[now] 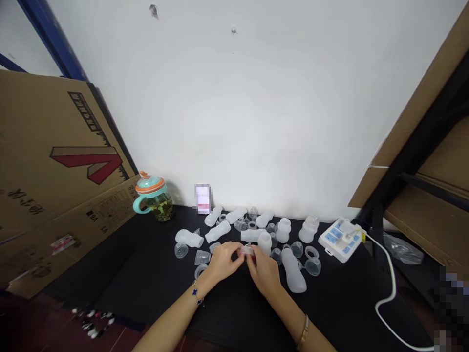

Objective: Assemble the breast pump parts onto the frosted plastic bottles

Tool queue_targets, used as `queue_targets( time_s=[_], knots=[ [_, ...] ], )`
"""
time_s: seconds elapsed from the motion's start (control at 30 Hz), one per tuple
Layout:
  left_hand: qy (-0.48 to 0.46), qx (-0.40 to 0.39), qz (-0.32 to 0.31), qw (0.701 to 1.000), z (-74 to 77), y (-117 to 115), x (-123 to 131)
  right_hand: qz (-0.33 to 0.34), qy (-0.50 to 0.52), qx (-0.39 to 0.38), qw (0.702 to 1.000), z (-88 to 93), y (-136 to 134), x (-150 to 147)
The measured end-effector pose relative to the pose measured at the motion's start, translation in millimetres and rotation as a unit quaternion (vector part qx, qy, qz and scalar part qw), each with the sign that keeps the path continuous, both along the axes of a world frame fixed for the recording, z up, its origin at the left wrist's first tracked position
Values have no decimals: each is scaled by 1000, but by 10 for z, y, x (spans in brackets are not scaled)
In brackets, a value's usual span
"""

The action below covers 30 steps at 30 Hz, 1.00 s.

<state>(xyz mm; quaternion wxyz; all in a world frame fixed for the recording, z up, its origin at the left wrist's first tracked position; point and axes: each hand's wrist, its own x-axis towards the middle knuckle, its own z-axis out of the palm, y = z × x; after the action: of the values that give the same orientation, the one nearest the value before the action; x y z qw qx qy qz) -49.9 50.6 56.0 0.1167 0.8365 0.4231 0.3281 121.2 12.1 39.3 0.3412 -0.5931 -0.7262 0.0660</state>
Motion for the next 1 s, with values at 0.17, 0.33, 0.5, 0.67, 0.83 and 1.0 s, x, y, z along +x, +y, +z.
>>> queue_targets(
  time_s=[0.17,0.33,0.5,0.67,0.83,1.0],
  knots=[
    [11,9,6,1000,-22,0,-1,-1,-4,-10,1000,-14,9,3],
    [11,5,6,1000,-28,-2,4,0,-11,-28,1000,6,-1,-1],
    [8,2,10,1000,-32,-4,8,-1,-21,-24,999,15,-6,-4],
    [3,1,11,1000,-34,-5,7,-2,-18,-23,1000,-1,0,-5],
    [2,-3,11,1000,-36,-7,7,3,-8,-26,1000,5,-6,-8],
    [2,-2,9,1000,-51,4,7,6,-5,-34,999,12,-3,-5]
  ],
)
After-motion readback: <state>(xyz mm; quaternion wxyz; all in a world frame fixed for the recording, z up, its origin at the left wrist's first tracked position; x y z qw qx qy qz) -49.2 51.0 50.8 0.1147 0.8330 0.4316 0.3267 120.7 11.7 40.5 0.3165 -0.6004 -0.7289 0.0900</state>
